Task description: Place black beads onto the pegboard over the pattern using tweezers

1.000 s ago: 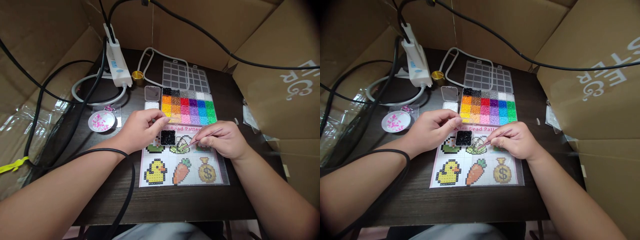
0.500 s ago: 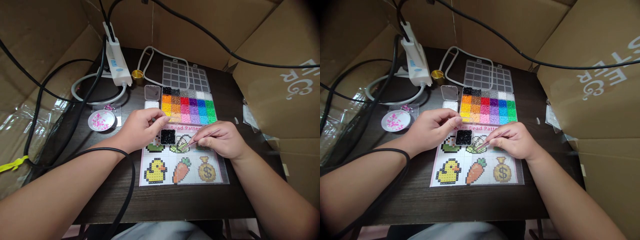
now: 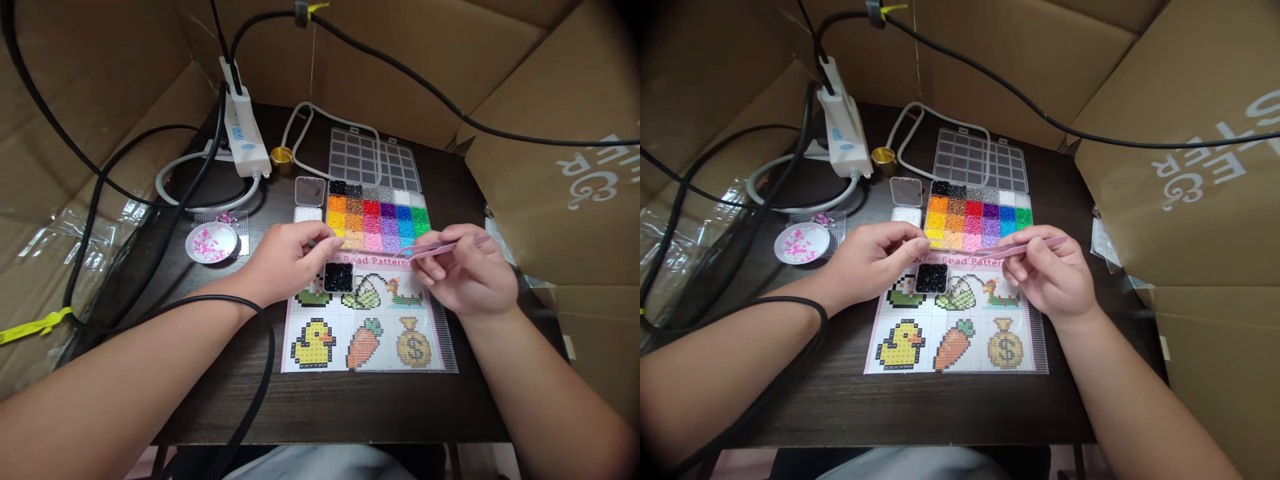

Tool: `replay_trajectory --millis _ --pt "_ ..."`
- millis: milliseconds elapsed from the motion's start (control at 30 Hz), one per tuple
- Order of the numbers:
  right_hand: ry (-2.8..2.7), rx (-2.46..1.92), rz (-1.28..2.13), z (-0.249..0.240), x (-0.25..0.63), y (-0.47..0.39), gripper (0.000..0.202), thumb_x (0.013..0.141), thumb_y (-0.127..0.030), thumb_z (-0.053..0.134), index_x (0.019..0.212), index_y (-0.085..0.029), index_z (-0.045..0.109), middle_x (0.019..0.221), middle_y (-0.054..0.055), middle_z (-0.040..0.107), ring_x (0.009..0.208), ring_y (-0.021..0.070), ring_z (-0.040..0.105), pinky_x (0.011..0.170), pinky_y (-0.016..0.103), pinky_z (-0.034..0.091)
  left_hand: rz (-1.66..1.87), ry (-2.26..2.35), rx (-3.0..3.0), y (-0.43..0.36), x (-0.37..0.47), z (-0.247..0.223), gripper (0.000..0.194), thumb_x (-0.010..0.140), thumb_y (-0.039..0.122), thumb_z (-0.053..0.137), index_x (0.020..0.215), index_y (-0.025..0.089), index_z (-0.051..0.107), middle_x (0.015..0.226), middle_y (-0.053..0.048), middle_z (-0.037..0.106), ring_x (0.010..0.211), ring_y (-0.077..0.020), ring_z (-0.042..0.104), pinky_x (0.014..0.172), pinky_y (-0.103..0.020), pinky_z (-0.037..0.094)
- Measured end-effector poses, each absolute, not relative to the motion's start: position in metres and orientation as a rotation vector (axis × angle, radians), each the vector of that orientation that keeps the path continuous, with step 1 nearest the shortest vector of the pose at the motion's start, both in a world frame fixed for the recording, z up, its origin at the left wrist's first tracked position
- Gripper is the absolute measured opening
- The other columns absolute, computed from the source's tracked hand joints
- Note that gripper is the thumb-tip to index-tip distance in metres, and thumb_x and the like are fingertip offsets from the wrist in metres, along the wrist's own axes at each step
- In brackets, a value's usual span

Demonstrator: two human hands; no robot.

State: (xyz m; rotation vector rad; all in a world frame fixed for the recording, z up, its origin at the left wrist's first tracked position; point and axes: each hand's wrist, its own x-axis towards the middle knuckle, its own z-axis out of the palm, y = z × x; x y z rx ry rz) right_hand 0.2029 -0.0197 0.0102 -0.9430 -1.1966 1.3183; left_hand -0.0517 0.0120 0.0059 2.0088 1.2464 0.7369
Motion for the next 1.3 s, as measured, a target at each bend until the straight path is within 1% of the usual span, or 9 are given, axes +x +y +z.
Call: replay_trajectory --millis 167,300,400,533,633,733,867,1033,1300 --pt "-1.183 -0.948 1.262 0.02 0.202 -0.022 0.015 0.092 -0.044 0.052 0.091 -0.041 0.067 0.074 -0.005 0.071 0.041 0.009 0.045 0.041 0.024 0.038 0.739 1.232 2.018 0.012 -0.053 0.005 0.034 0.091 0.045 0.05 0.079 0.018 0.067 0.064 0.002 0.062 0.058 -0.0105 0.051 0.056 -0.024 0.035" --pt "-1.223 -0.904 1.259 0.022 0.197 -0.03 0.006 0.084 -0.039 0.065 0.088 -0.037 0.069 0.071 -0.005 0.07 0.044 0.0089 0.051 0.042 0.024 0.044 0.757 1.239 2.019 0.012 -0.054 0.005 0.032 0.09 0.043 0.052 0.082 0.018 0.069 0.063 0.001 0.062 0.057 -0.0106 0.05 0.056 -0.024 0.034" --pt "-1.251 -0.962 1.262 0.02 0.191 -0.038 0.009 0.079 -0.03 0.073 0.087 -0.03 0.071 0.064 -0.003 0.069 0.046 0.0107 0.059 0.045 0.025 0.052 0.753 1.243 2.021 0.012 -0.053 0.005 0.032 0.09 0.043 0.052 0.081 0.018 0.069 0.064 0.001 0.063 0.058 -0.0109 0.05 0.056 -0.024 0.034" --pt "-1.549 -1.226 1.043 0.017 0.185 -0.047 0.017 0.078 -0.023 0.075 0.094 -0.022 0.073 0.07 0.002 0.074 0.055 0.0162 0.069 0.053 0.028 0.059 0.75 1.25 2.017 0.013 -0.052 0.005 0.03 0.09 0.041 0.053 0.08 0.017 0.069 0.064 0.002 0.063 0.058 -0.0104 0.051 0.058 -0.024 0.034" --pt "-1.821 -1.186 0.812 0.017 0.18 -0.046 0.016 0.077 -0.017 0.074 0.092 -0.021 0.075 0.082 0.004 0.077 0.066 0.0171 0.072 0.061 0.027 0.06 0.757 1.239 2.005 0.013 -0.053 0.005 0.03 0.09 0.04 0.053 0.079 0.018 0.069 0.065 0.002 0.063 0.06 -0.0097 0.052 0.059 -0.023 0.035" --pt "-1.979 -1.035 0.725 0.017 0.175 -0.042 0.016 0.077 -0.01 0.072 0.09 -0.019 0.075 0.082 0.005 0.076 0.075 0.017 0.072 0.069 0.027 0.06 0.765 1.236 2.001 0.013 -0.053 0.004 0.03 0.09 0.041 0.053 0.08 0.018 0.069 0.066 0.003 0.064 0.059 -0.0092 0.052 0.059 -0.023 0.036" --pt "-1.996 -0.937 0.736 0.015 0.171 -0.039 0.015 0.079 -0.007 0.069 0.09 -0.015 0.075 0.085 0.008 0.075 0.081 0.0175 0.071 0.072 0.028 0.06 0.774 1.234 2.005 0.013 -0.053 0.003 0.031 0.09 0.041 0.053 0.079 0.017 0.069 0.065 0.003 0.063 0.058 -0.0085 0.051 0.057 -0.022 0.036" --pt "-2.007 -0.969 0.677 0.013 0.172 -0.039 0.014 0.077 -0.006 0.071 0.087 -0.013 0.075 0.083 0.008 0.075 0.079 0.0173 0.071 0.074 0.029 0.06 0.783 1.23 2.016 0.014 -0.053 0.003 0.029 0.09 0.04 0.053 0.079 0.017 0.069 0.063 0.004 0.062 0.057 -0.0078 0.05 0.056 -0.022 0.035" --pt "-2.019 -0.956 0.697 0.015 0.173 -0.039 0.015 0.077 -0.003 0.07 0.086 -0.014 0.074 0.08 0.006 0.076 0.075 0.0156 0.072 0.069 0.025 0.06 0.77 1.232 1.999 0.014 -0.052 0.003 0.03 0.09 0.042 0.053 0.08 0.018 0.069 0.065 0.003 0.062 0.057 -0.0084 0.05 0.056 -0.022 0.036"
